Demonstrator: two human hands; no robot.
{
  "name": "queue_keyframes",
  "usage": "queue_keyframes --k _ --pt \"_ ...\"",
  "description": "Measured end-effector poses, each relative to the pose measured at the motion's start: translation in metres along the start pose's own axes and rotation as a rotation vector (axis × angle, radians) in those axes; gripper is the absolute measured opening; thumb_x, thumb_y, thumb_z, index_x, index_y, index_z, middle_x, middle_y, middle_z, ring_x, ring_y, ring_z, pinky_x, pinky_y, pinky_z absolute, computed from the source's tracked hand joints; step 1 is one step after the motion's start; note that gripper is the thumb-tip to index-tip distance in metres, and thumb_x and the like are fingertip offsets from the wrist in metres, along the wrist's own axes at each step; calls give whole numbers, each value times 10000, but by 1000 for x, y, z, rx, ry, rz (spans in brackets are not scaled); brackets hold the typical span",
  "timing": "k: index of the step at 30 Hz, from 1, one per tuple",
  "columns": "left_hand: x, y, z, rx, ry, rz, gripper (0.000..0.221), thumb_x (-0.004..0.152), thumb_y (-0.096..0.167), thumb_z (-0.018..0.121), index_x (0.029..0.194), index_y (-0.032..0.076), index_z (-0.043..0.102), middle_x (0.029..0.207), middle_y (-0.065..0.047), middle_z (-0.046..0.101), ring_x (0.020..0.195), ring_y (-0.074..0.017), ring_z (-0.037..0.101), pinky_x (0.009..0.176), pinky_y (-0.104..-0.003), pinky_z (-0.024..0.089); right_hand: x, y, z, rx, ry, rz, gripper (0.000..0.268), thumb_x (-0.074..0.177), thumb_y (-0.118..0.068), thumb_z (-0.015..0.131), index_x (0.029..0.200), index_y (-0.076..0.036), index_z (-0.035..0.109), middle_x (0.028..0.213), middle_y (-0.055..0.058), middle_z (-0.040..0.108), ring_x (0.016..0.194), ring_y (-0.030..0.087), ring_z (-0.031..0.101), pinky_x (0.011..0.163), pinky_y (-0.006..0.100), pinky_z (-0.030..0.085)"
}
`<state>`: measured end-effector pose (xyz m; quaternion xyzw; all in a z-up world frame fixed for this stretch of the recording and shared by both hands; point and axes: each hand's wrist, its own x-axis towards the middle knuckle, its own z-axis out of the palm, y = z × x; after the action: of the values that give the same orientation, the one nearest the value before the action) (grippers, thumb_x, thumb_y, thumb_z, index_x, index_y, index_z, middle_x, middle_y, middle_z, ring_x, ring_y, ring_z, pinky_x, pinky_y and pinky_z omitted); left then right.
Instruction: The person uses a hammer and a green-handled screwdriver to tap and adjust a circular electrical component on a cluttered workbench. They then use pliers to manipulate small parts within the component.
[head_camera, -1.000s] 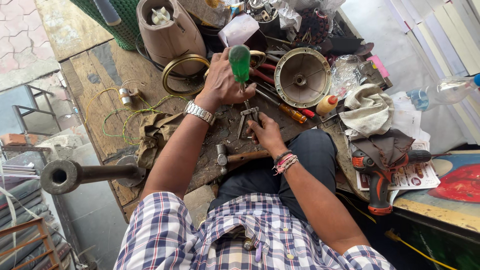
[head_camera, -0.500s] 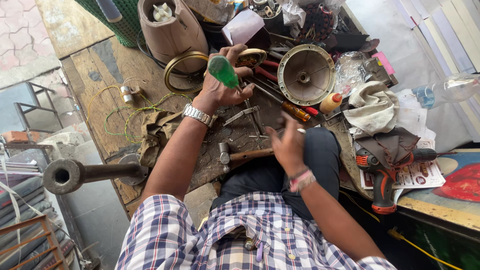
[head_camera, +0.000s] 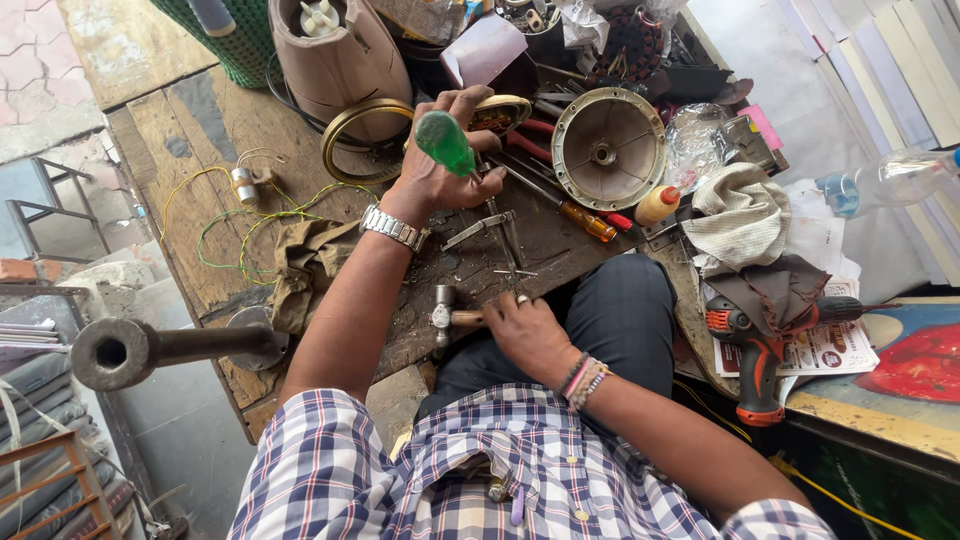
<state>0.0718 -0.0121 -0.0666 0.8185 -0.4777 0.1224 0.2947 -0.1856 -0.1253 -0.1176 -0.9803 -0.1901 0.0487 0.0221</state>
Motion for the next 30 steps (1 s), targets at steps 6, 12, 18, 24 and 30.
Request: queue_keyframes --k 6,12,18,24,30 --pt "-3 -1 2 -26 -2 -20 374 768 477 715 915 139 777 1450 -145 507 1297 -345 485 992 -503 410 -26 31 -91 798 -110 311 458 903 -269 667 1330 -106 633 1025 107 757 840 243 764 725 345 606" --pt "-3 2 -4 -53 -7 -20 364 732 474 724 878 145 780 1450 -136 495 1287 -337 472 996 -508 403 -42 94 -168 785 -5 550 564 839 -350 748 1346 -130 639 906 69 743 708 189 714 632 353 573" --pt "3 7 -6 -81 -40 -40 359 710 475 750 832 137 769 1462 -146 485 1291 -340 459 991 -519 383 -3 131 -176 706 65 658 539 949 -330 677 1457 -168 595 835 144 706 714 230 671 646 371 531" --pt "6 9 -7 -71 -42 -56 334 674 429 769 741 104 733 1455 -147 486 1295 -346 463 993 -509 386 24 130 -155 543 293 149 401 1003 -283 644 1352 -85 642 1105 231 706 892 272 687 755 382 545" --pt "-1 5 -1 -120 -35 -75 343 700 435 771 718 97 719 1463 -147 489 1292 -333 476 1010 -520 399 16 144 -154 738 101 664 463 974 -326 624 1403 -154 649 1016 121 763 795 196 708 705 385 568"
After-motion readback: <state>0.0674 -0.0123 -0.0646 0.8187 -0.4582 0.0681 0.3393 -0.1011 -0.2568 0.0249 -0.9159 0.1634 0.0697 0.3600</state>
